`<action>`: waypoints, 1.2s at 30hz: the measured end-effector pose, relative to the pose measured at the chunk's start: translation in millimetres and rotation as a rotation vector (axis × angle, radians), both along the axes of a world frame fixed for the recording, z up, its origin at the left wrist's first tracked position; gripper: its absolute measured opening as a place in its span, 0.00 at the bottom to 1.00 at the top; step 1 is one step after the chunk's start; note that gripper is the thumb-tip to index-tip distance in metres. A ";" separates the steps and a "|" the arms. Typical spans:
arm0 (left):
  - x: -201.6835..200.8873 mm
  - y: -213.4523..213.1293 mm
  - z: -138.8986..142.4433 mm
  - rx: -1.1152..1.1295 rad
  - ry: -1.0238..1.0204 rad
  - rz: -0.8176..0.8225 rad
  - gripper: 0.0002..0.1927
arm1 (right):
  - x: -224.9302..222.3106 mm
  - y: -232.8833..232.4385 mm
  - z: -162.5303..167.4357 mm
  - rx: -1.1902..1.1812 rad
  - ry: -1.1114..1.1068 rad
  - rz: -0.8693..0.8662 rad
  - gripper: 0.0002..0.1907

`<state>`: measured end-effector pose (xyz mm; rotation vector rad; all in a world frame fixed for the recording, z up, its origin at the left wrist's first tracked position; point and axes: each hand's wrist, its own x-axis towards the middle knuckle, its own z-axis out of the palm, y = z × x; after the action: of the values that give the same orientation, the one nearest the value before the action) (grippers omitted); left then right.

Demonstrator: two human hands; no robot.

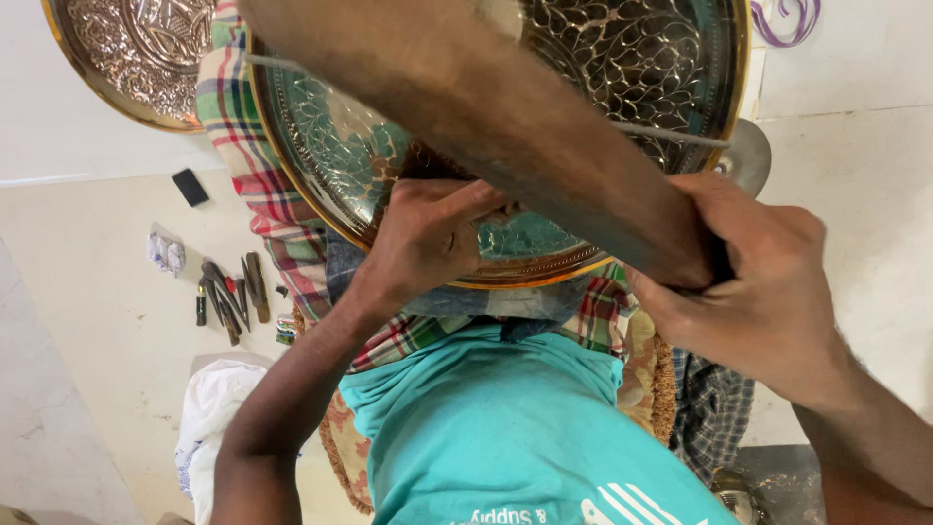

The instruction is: The person holds a chisel against a large decorative metal plate resting on their lap and repeatedly strikes the chisel with a wooden mallet. They adjust the chisel position occasionally to work on different areas of the plate's surface.

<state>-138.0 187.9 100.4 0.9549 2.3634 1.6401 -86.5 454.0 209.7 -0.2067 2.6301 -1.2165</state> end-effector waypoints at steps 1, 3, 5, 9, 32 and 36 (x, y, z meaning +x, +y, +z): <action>0.7 -0.7 1.1 0.027 -0.036 -0.007 0.29 | 0.5 0.7 0.0 -0.004 0.048 -0.001 0.22; 1.9 -2.1 1.2 0.085 -0.100 -0.026 0.29 | 0.2 0.9 1.1 -0.019 0.057 -0.006 0.20; 3.5 -3.1 -0.9 0.029 -0.064 -0.011 0.26 | -1.5 -0.9 2.5 -0.046 -0.035 -0.003 0.20; 3.9 -3.2 -8.5 -0.044 0.032 0.037 0.19 | -8.0 -6.5 1.7 0.541 -0.083 0.173 0.19; -5.7 0.9 -5.2 0.155 0.007 0.075 0.28 | 68.5 -61.0 -100.0 -0.412 0.147 -0.415 0.16; -6.9 -1.3 -18.3 0.254 0.054 0.067 0.19 | 74.3 -71.4 -115.2 -0.304 0.295 -0.382 0.21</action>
<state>-144.9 186.6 82.1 0.9808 2.2817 2.0017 -12.2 382.6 94.5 0.0796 2.8037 -1.8413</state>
